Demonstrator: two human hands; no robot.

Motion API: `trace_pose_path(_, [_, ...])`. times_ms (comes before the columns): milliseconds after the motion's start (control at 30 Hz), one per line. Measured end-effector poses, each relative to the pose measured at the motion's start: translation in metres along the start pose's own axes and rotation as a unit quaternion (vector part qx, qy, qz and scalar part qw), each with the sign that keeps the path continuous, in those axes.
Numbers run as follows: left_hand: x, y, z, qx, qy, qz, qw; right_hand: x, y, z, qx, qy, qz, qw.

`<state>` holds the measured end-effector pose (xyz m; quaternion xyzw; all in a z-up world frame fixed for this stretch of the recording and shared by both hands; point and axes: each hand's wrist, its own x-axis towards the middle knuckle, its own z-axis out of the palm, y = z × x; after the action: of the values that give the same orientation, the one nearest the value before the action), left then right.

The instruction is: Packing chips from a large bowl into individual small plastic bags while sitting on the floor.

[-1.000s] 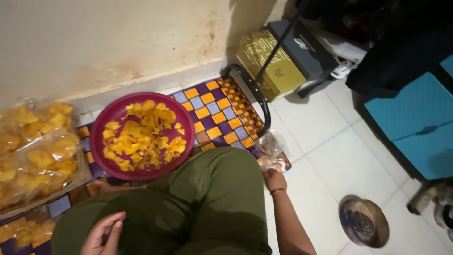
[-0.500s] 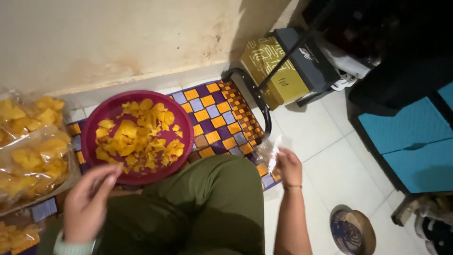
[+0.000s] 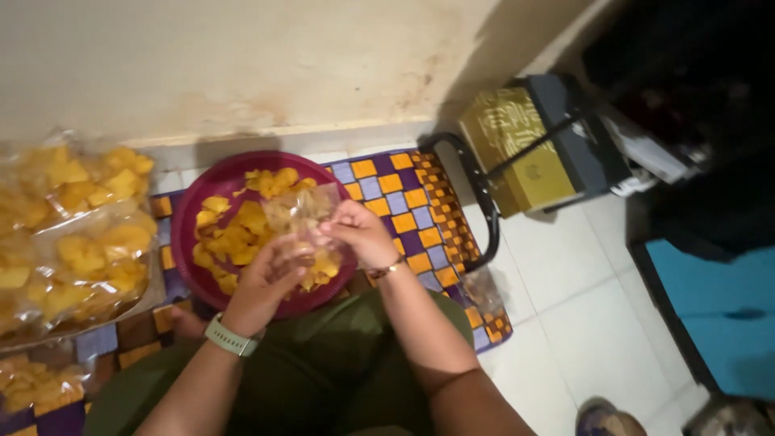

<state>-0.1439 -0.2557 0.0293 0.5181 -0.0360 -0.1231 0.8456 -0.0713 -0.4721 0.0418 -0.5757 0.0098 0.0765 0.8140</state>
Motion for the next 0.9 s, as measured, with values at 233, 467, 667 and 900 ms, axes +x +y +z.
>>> trace_pose_path(233, [0.009, -0.007, -0.029, -0.003, 0.068, -0.067, 0.995, -0.004, 0.028, 0.020, 0.205, -0.124, 0.088, 0.967])
trace_pose_path(467, [0.014, 0.033, -0.009, -0.050, 0.056, -0.243, 0.967, -0.013, 0.019, 0.018, -0.097, -0.021, -0.017, 0.995])
trace_pose_path(667, [0.018, -0.010, -0.039, -0.128, 0.091, -0.257, 0.953, -0.017, -0.002, 0.040, -0.351, -0.177, -0.351, 0.850])
trace_pose_path(900, [0.014, -0.003, -0.032, -0.035, 0.191, -0.058, 0.979, -0.022, -0.001, 0.039, -0.413, -0.130, -0.249, 0.867])
